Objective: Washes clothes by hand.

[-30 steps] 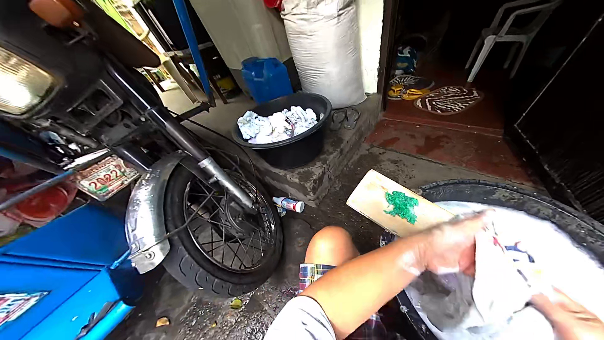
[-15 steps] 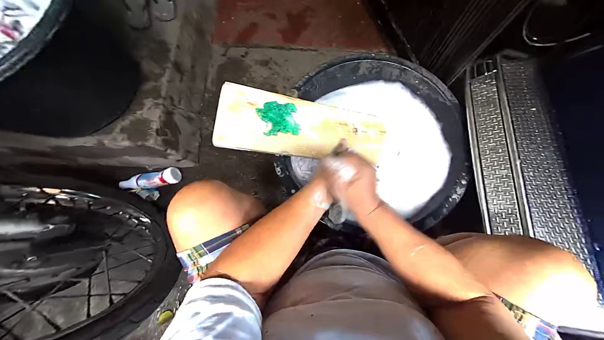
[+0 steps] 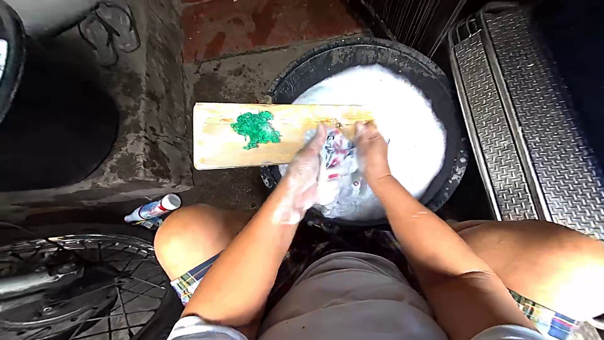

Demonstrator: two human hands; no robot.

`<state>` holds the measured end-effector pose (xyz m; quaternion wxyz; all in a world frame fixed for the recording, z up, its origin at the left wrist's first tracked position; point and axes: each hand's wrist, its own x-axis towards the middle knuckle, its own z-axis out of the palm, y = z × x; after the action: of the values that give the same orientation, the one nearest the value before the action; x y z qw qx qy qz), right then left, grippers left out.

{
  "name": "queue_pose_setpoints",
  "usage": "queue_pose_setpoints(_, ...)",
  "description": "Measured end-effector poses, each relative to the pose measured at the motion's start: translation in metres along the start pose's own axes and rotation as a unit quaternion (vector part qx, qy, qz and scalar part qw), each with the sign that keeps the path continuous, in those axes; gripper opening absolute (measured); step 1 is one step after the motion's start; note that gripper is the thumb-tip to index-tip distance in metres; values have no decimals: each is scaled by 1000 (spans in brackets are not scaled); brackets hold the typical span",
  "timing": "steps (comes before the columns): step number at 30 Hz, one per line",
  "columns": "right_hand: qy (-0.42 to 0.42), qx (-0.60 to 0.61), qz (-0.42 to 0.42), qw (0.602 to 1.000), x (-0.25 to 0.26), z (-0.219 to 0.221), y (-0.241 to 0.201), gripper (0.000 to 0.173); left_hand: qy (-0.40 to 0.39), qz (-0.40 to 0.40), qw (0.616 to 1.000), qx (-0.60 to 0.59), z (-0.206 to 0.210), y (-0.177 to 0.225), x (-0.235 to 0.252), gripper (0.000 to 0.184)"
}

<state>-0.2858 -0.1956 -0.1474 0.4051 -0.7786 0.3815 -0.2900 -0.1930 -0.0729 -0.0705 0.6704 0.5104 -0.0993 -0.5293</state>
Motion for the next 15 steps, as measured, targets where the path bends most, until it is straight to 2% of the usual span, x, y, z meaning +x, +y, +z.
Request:
queue_pose_setpoints(1,41,54,20,998,10,-9,7,38,-33,28,999,-27,-5,17,-2,53)
queue_pose_setpoints(2,67,111,6,991,16,-16,10,34,-21,55,997,-55,-12,27,2,58)
queue_pose_setpoints(4,31,207,-59,976,17,-24,8,28,53,78,991,-92,-32,13,23,69)
queue_pose_setpoints(6,-105,218,-68,968,16,-30,10,57,60,3,997,-58,-40,-24,41,79)
queue_pose_setpoints(7,-186,214,-43,958,14,-31,15,63,46,-33,998,-19,-32,-37,42,82)
queue_pose_setpoints(9,-322,231,44,917,3,-30,32,62,4,-50,998,45,-14,-35,28,83)
queue_pose_setpoints(10,-359,224,86,902,-6,-32,41,58,-33,-29,998,44,-6,-24,21,80)
queue_pose_setpoints(12,-384,165,141,897,-16,-38,48,43,-103,50,993,-9,-1,14,3,80)
queue_pose_setpoints(14,-336,186,157,910,-14,-46,49,27,-80,166,980,-78,-3,52,-8,85)
queue_pose_setpoints(15,-279,258,165,910,-10,-50,51,26,-54,221,969,-96,-13,61,-2,84)
